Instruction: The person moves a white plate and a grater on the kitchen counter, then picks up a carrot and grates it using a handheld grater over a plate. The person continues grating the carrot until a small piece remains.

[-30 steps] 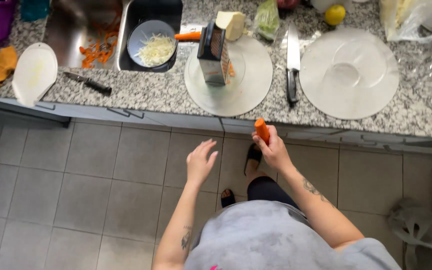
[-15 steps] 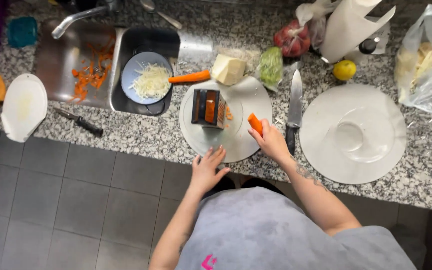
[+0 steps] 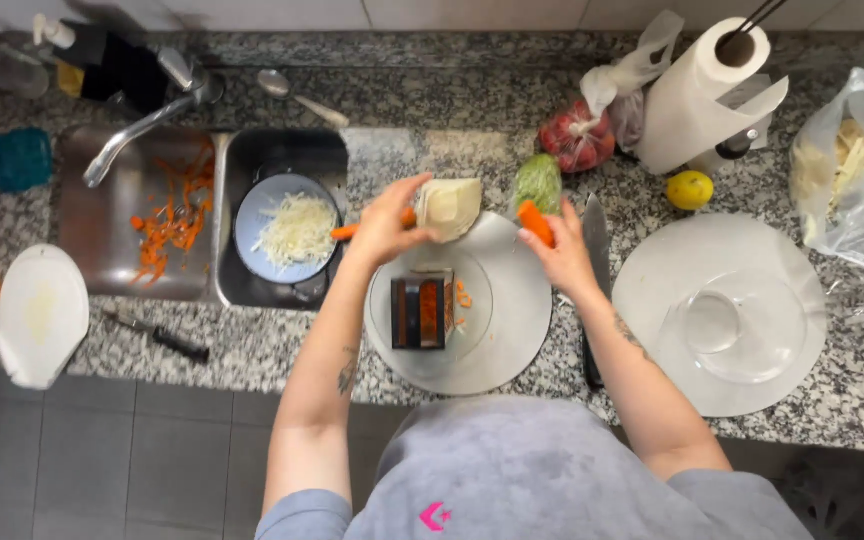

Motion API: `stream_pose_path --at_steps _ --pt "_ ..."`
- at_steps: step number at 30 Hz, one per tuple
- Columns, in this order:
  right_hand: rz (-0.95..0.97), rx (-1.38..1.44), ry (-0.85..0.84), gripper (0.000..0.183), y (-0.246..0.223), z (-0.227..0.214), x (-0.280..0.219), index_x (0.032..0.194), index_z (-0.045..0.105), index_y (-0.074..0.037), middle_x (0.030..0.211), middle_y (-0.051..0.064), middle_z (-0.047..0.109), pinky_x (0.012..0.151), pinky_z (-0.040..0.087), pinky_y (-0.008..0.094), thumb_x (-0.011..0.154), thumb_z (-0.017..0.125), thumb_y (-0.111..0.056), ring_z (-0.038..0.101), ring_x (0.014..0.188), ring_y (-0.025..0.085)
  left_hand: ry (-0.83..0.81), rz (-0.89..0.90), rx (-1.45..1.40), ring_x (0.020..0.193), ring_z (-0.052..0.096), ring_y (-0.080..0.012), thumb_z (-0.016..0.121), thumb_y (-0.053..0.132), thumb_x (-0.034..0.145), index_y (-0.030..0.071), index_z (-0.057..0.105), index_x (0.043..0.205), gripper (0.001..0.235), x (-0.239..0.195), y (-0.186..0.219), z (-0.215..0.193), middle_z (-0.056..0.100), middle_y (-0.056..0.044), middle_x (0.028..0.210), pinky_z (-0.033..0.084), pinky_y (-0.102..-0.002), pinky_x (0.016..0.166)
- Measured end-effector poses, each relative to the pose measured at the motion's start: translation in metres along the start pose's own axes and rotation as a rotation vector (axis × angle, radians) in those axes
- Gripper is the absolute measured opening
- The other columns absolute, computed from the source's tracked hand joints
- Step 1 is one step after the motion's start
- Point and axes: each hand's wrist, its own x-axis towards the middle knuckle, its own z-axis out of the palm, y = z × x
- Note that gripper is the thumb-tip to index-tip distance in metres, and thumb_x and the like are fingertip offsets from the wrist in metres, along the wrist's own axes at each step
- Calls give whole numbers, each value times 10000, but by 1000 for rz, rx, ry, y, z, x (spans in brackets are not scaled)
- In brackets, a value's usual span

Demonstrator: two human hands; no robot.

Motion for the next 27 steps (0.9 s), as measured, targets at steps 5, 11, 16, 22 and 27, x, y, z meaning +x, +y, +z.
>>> stream_pose_path --at_steps 5,11,16,22,27 --pt "-45 -34 -11 456 -19 21 42 1151 558 14 1450 310 216 1068 297 507 883 638 -346 294 1305 487 -357 45 293 1336 340 -326 855 398 504 400 276 1419 1082 52 0 29 357 44 1458 218 -581 1049" --pt "-102 -23 35 499 -24 28 107 1167 492 102 1454 300 195 1061 316 517 950 569 -341 286 1310 477 -199 168 116 1192 485 -394 828 276 573 253 443 1329 849 102 -27 55 546 -87 1254 371 -535 1009" --pt "-229 -181 148 427 -30 30 125 1131 488 55 1434 277 224 941 451 548 972 571 -333 447 1176 507 94 96 4 1180 479 -474 832 194 719 64 337 1379 835 147 -14 72 480 -258 1273 397 -588 985" --pt "-217 -120 80 331 -27 0 37 1150 466 -88 962 95 622 688 404 361 927 521 -327 579 777 260 -5 155 85 1360 308 -355 739 334 861 100 366 1397 695 74 28 -36 269 -105 1488 348 -550 1032" --pt "-161 -184 -118 381 69 29 -39 1137 507 -154 783 184 598 665 466 470 896 559 -444 622 769 404 285 118 308 990 610 -233 755 227 770 226 638 1125 374 -20 -83 -17 651 22 1044 459 -368 879"
